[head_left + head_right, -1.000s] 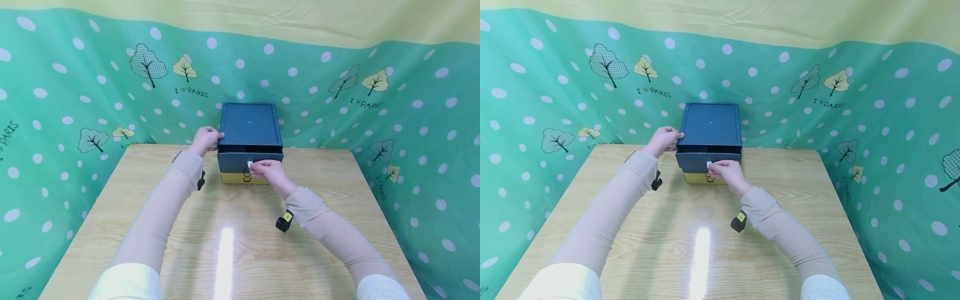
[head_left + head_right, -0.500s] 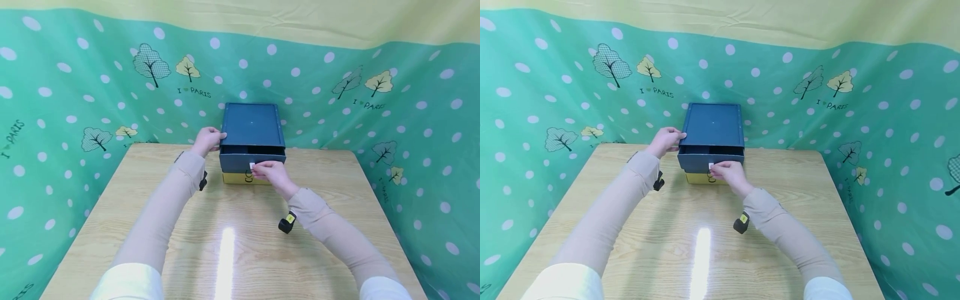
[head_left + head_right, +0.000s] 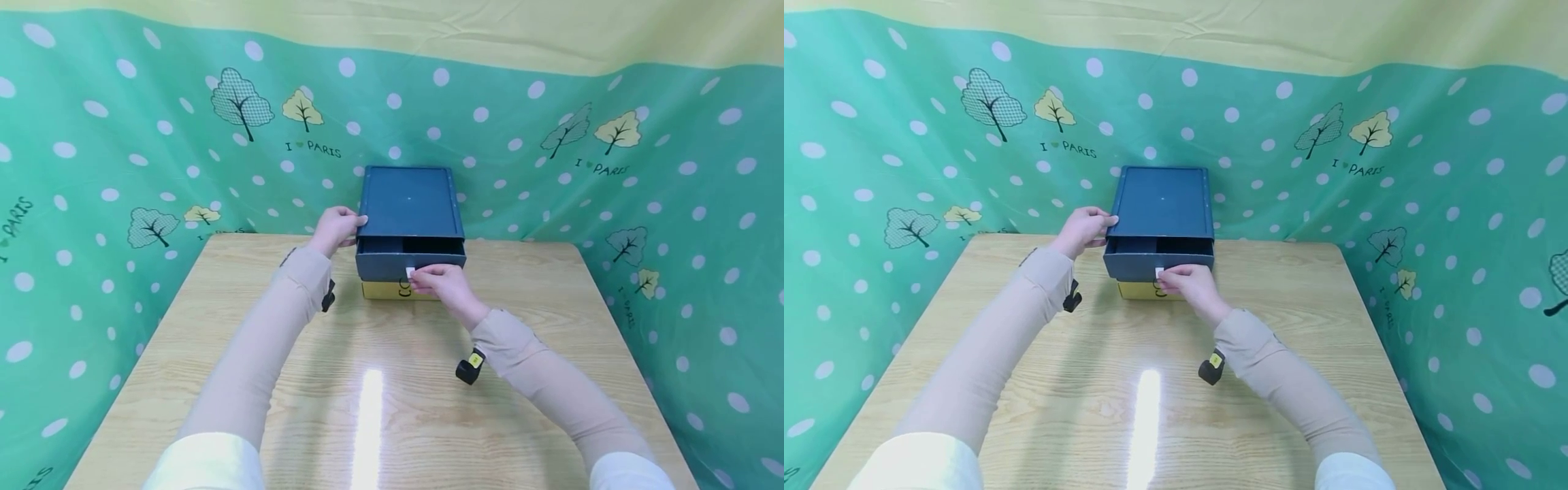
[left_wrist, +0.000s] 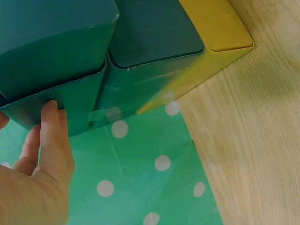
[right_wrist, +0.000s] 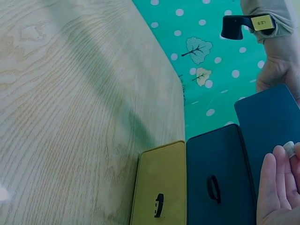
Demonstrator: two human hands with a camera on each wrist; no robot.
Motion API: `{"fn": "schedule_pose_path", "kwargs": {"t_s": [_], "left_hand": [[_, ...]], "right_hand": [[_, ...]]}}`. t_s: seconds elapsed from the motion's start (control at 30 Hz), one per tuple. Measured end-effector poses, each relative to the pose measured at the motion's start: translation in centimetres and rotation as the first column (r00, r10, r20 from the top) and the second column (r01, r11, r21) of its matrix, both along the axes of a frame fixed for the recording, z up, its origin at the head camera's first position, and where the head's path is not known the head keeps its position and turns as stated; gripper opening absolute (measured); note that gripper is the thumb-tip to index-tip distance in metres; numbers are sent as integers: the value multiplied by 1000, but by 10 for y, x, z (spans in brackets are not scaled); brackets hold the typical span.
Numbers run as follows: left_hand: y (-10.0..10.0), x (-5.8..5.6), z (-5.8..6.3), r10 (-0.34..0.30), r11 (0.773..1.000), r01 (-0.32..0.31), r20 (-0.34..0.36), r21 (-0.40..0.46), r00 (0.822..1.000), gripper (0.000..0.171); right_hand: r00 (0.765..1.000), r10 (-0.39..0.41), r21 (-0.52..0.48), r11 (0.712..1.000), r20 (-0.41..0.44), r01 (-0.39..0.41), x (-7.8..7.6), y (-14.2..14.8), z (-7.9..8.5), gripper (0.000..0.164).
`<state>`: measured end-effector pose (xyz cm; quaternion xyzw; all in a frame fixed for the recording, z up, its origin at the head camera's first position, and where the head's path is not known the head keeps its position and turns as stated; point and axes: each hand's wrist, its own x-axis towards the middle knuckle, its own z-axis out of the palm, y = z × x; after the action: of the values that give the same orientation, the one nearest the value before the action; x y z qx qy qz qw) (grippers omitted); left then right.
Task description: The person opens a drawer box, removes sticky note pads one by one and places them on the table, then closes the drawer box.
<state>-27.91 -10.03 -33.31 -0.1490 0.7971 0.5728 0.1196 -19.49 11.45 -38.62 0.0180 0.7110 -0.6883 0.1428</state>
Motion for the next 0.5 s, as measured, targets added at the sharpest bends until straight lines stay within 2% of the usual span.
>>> {"fn": "schedule_pose_path", "kwargs": {"t_s": [0.5], "left_hand": [[-1, 1, 0, -6, 1000, 6, -11, 9, 1000, 24]], "right_hand": [[1000, 7, -4, 1000, -15, -7, 6, 0, 1, 25]]}}
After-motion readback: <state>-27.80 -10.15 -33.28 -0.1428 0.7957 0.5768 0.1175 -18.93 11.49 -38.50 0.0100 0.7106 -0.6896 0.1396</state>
